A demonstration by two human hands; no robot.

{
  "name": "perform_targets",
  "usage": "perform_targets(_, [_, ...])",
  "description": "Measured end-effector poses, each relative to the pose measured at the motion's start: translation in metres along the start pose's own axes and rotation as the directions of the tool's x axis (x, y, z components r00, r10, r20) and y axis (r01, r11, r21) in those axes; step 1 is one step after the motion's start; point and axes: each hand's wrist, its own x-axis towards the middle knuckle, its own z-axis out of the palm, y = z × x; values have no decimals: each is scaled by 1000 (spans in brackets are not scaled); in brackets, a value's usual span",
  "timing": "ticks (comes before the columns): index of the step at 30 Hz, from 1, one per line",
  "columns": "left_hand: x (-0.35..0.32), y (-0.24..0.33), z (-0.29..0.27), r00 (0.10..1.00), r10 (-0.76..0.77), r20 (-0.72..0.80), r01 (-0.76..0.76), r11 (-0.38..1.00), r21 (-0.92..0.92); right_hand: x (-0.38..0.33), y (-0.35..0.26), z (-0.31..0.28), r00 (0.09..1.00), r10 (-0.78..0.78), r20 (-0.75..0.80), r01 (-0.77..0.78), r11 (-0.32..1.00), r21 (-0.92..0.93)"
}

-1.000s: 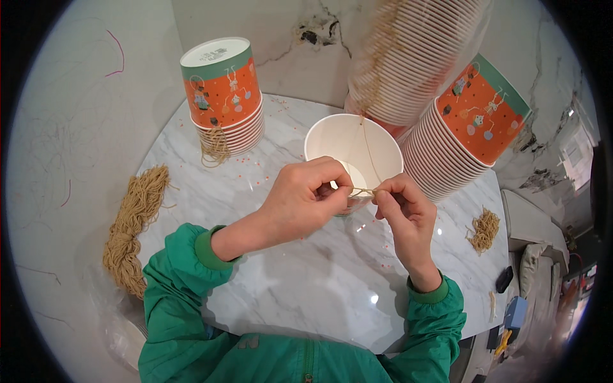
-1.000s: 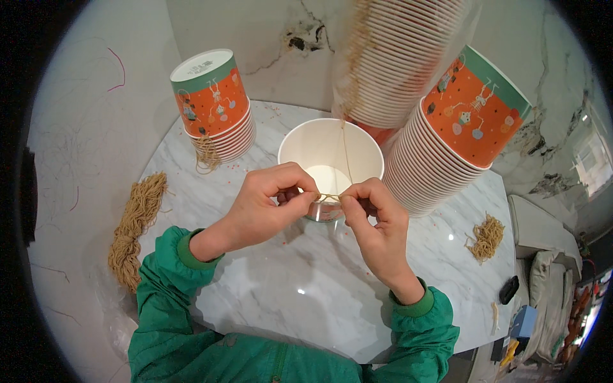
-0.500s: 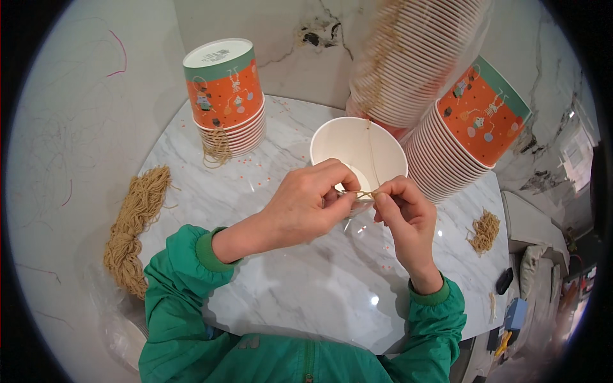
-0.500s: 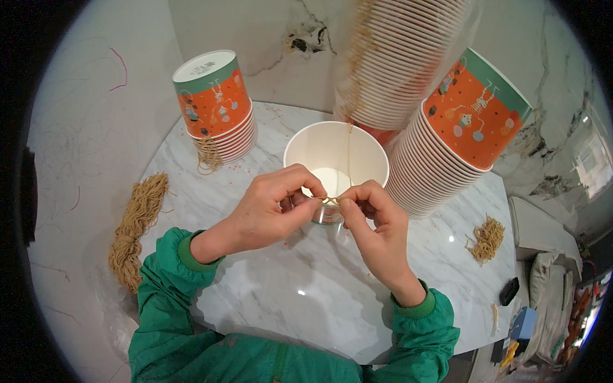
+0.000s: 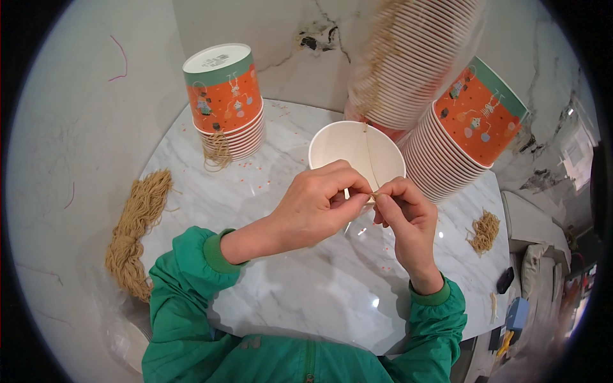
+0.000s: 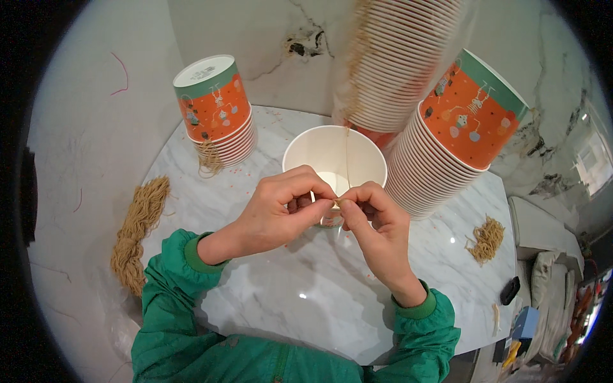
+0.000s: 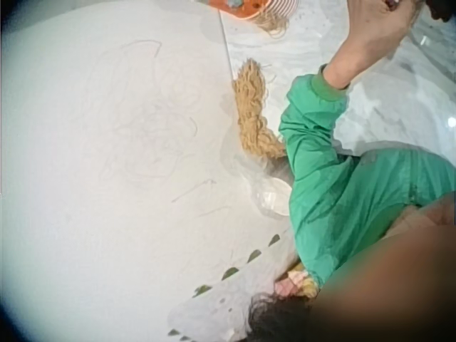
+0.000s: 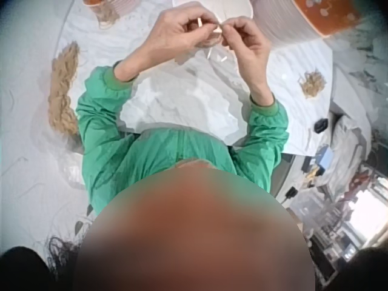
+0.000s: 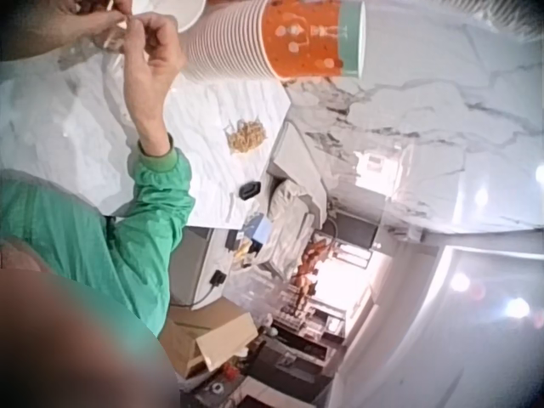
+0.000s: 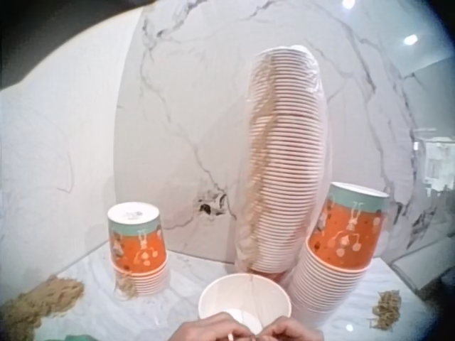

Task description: Tying a thin string handle onto the rim of a paper cup.

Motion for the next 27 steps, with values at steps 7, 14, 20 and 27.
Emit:
perform_targets(7, [2, 7, -7, 954, -296, 48, 298, 916, -267, 7, 2, 1, 990, -122, -69, 107, 977, -186])
perform_targets(14, [1, 5, -8, 978, -192, 85, 202, 970, -134, 6, 9, 0, 977, -213, 12, 206, 928, -310])
perform_targets(20, [0, 5, -5, 997, -51, 64, 52, 999, -12, 4, 2, 0, 969, -245, -4, 233, 927, -295])
perform_targets(27, [-1, 2, -1, 996, 87, -33, -83, 991, 101, 3, 2, -3, 982, -171, -75, 162, 980, -113])
